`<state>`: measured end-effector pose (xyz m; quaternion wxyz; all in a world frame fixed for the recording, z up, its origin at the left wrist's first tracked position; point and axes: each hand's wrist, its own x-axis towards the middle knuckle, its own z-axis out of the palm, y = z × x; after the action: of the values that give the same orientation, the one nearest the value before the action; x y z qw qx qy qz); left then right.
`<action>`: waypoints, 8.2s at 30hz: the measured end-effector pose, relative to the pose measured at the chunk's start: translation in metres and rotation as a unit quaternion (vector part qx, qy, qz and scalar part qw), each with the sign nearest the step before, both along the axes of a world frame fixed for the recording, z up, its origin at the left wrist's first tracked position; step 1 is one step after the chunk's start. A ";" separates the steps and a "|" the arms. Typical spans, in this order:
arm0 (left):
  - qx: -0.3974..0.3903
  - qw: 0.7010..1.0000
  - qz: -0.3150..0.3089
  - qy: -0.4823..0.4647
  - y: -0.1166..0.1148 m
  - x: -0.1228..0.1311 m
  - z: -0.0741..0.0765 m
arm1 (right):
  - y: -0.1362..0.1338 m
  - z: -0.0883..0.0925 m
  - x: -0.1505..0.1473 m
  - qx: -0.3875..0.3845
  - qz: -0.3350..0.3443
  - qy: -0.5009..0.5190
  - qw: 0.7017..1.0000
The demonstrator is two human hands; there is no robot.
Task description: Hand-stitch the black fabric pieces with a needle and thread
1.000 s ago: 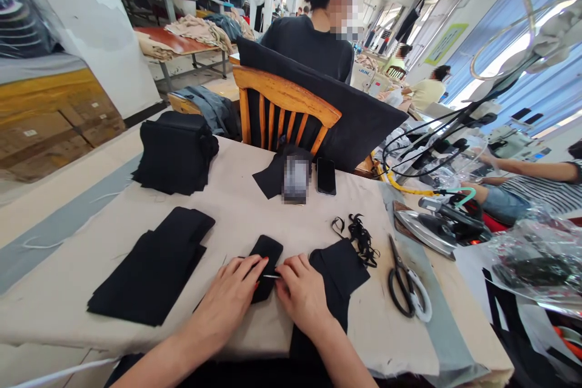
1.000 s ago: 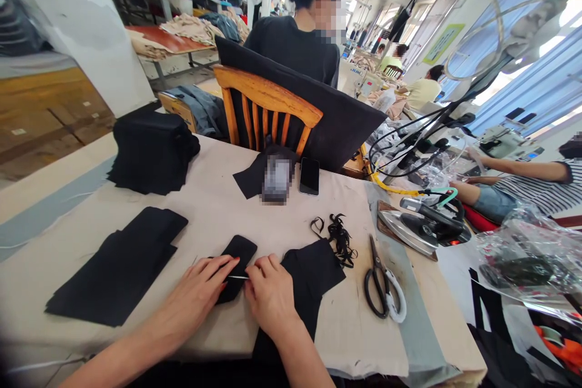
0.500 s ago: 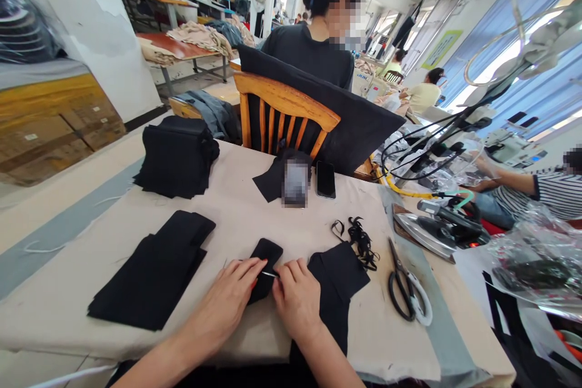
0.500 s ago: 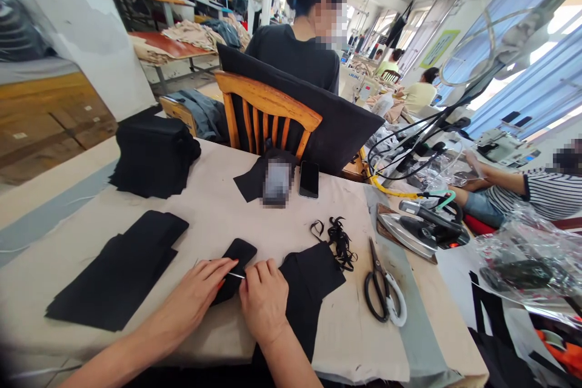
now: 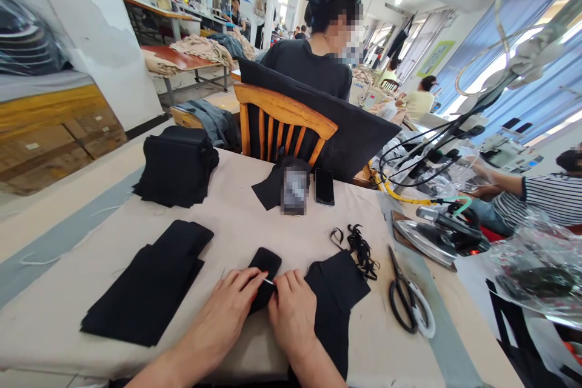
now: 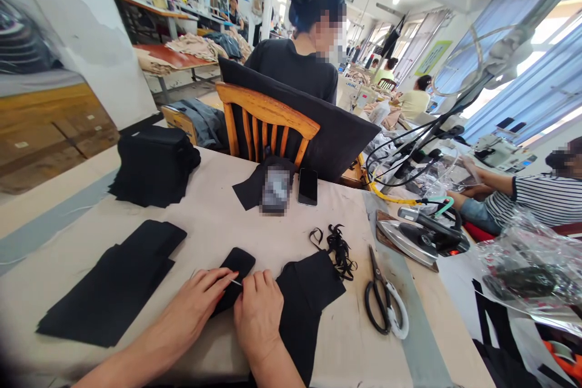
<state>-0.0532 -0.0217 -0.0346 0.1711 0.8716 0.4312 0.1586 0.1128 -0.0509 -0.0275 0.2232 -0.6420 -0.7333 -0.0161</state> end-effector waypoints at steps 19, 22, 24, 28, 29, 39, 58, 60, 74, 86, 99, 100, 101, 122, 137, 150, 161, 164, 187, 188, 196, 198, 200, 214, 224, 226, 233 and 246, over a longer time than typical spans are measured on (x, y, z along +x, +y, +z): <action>0.007 0.995 0.004 0.100 -0.007 0.012 0.014 | -0.006 -0.008 0.006 -0.007 0.005 0.016 1.000; 0.004 0.994 -0.003 0.109 -0.007 0.011 0.016 | -0.006 -0.007 0.005 -0.012 -0.004 0.024 1.000; 0.002 0.993 -0.007 0.114 -0.007 0.011 0.017 | -0.006 -0.005 0.005 -0.016 -0.005 0.026 1.000; -0.004 0.992 -0.014 0.126 -0.009 0.013 0.020 | -0.006 -0.003 0.006 -0.022 -0.004 0.021 1.000; -0.006 0.992 -0.015 0.129 -0.009 0.013 0.021 | -0.007 -0.003 0.006 -0.023 -0.002 0.019 1.000; -0.013 0.986 -0.012 0.165 -0.012 0.023 0.028 | -0.008 0.011 0.015 -0.047 -0.009 0.040 0.998; 0.036 0.991 -0.033 0.123 -0.020 -0.013 -0.005 | -0.007 0.006 0.006 -0.056 0.026 -0.004 0.998; 0.066 0.990 -0.023 0.122 -0.020 -0.027 -0.012 | -0.009 0.005 0.008 -0.052 0.029 -0.022 0.998; 0.045 0.992 0.109 0.039 -0.006 -0.028 0.022 | -0.012 0.003 0.010 -0.041 0.035 -0.056 0.997; -0.067 0.988 0.129 -0.056 0.026 -0.004 0.033 | -0.005 0.007 0.006 -0.043 0.025 -0.013 0.999; -0.203 0.961 0.128 -0.136 0.039 -0.002 0.038 | -0.004 0.003 0.007 -0.041 0.022 -0.018 0.999; -0.196 0.963 0.130 -0.131 0.038 -0.002 0.038 | -0.004 0.003 0.007 -0.042 0.021 -0.017 0.999; -0.188 0.965 0.132 -0.125 0.037 -0.002 0.038 | -0.004 0.002 0.007 -0.044 0.022 -0.017 0.999; -0.201 0.933 0.161 -0.250 0.017 0.003 0.053 | 0.010 0.022 0.006 -0.142 -0.097 0.512 0.842; -0.256 0.829 0.259 -0.424 0.002 -0.022 0.059 | 0.006 0.049 -0.011 -0.191 -0.102 0.729 0.649; -0.352 0.737 0.221 -0.533 -0.004 -0.021 0.071 | 0.000 0.049 -0.006 -0.189 -0.093 0.758 0.618; -0.273 0.790 0.238 -0.496 -0.003 -0.015 0.070 | -0.007 0.039 0.000 -0.174 -0.023 0.739 0.651; -0.260 0.806 0.229 -0.480 -0.003 -0.014 0.069 | -0.008 0.042 0.002 -0.176 0.002 0.730 0.661; -0.297 0.868 0.135 -0.375 -0.010 0.003 0.114 | -0.018 0.069 0.009 -0.084 0.085 0.591 0.798; -0.304 0.861 0.133 -0.387 -0.012 0.004 0.116 | -0.019 0.072 0.010 -0.092 0.086 0.582 0.804; -0.219 0.880 0.127 -0.402 -0.021 0.005 0.127 | -0.023 0.102 0.016 -0.042 0.124 0.444 0.887; -0.202 0.887 0.123 -0.397 -0.023 0.004 0.127 | -0.023 0.111 0.018 -0.003 0.128 0.377 0.917; -0.194 0.888 0.120 -0.399 -0.025 0.002 0.126 | -0.023 0.119 0.021 0.037 0.129 0.301 0.944; -0.192 0.885 0.118 -0.406 -0.026 0.001 0.125 | -0.019 0.138 0.022 0.097 0.144 0.178 0.969; -0.181 0.894 0.114 -0.395 -0.026 0.001 0.122 | -0.018 0.135 0.022 0.087 0.146 0.172 0.970; -0.178 0.896 0.111 -0.391 -0.025 0.001 0.122 | -0.017 0.135 0.021 0.089 0.147 0.171 0.970; -0.190 0.898 0.098 -0.385 -0.024 0.002 0.124 | -0.015 0.136 0.021 0.084 0.151 0.161 0.972; -0.165 0.950 0.032 -0.262 -0.015 -0.003 0.128 | -0.009 0.153 0.029 0.117 0.178 -0.014 0.977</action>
<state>-0.0565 -0.0364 0.0932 0.4143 0.7446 0.4195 0.3130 0.1416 -0.0598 0.1259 0.2856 -0.4706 -0.8318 -0.0711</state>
